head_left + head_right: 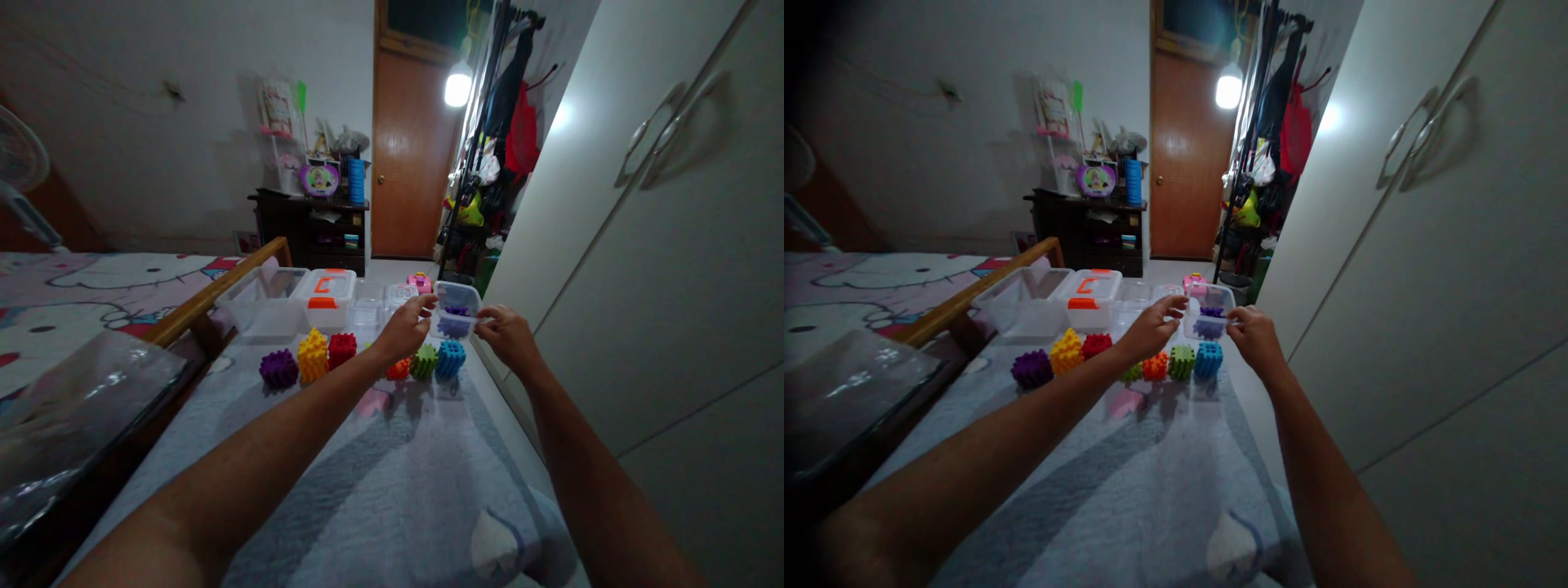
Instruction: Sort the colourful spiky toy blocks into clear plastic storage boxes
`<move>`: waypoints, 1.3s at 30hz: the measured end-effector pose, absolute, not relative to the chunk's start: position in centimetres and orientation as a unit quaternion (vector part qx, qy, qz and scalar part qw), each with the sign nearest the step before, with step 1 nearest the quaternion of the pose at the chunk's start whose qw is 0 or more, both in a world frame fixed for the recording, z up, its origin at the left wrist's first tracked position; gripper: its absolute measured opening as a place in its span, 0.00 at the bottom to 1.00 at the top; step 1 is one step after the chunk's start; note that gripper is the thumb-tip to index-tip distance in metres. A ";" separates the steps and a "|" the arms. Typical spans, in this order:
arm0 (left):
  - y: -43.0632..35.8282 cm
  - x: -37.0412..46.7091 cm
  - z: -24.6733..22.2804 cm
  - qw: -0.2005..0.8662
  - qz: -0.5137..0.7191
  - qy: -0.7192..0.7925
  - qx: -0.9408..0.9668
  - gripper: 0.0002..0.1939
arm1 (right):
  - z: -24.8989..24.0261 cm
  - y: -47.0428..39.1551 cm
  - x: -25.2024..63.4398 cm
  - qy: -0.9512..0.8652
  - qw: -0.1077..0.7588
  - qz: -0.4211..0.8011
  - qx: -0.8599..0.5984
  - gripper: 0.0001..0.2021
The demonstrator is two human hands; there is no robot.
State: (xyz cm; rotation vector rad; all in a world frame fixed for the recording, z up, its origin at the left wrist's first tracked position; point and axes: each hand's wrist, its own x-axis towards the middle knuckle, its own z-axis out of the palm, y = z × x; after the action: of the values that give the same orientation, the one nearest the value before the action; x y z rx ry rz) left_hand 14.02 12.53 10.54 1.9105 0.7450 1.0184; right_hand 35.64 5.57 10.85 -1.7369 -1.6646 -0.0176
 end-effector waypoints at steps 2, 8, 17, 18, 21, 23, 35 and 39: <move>14.6 14.5 10.2 0.442 0.395 0.324 0.737 0.23 | 10.4 8.1 35.6 -0.645 0.340 -0.013 -0.684 0.08; 18.4 16.1 7.3 0.475 0.358 0.388 0.704 0.20 | 7.7 12.4 35.9 -0.648 0.266 0.007 -0.714 0.10; 20.0 17.4 4.2 0.526 0.277 0.452 0.665 0.15 | 3.7 14.7 37.0 -0.646 0.226 0.053 -0.727 0.13; 20.1 17.4 4.0 0.527 0.275 0.455 0.663 0.16 | 3.5 14.7 37.0 -0.646 0.222 0.057 -0.728 0.13; 20.3 17.4 3.6 0.527 0.279 0.458 0.660 0.17 | 3.1 14.9 37.2 -0.648 0.215 0.070 -0.727 0.14; 20.4 17.4 3.4 0.526 0.283 0.455 0.660 0.17 | 2.9 15.1 37.4 -0.648 0.213 0.076 -0.727 0.15; 20.2 17.0 3.9 0.506 0.307 0.441 0.674 0.12 | 3.1 15.5 37.9 -0.666 0.184 0.069 -0.720 0.22; 18.4 15.3 4.3 0.512 0.351 0.412 0.667 0.18 | 5.4 14.9 37.1 -0.671 0.185 0.030 -0.717 0.23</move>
State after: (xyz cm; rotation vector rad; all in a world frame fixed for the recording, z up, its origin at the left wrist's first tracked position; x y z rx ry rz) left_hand 15.31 18.35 4.32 1.6042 0.9912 0.8445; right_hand 37.09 14.88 5.38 -2.0210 -1.8928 0.0859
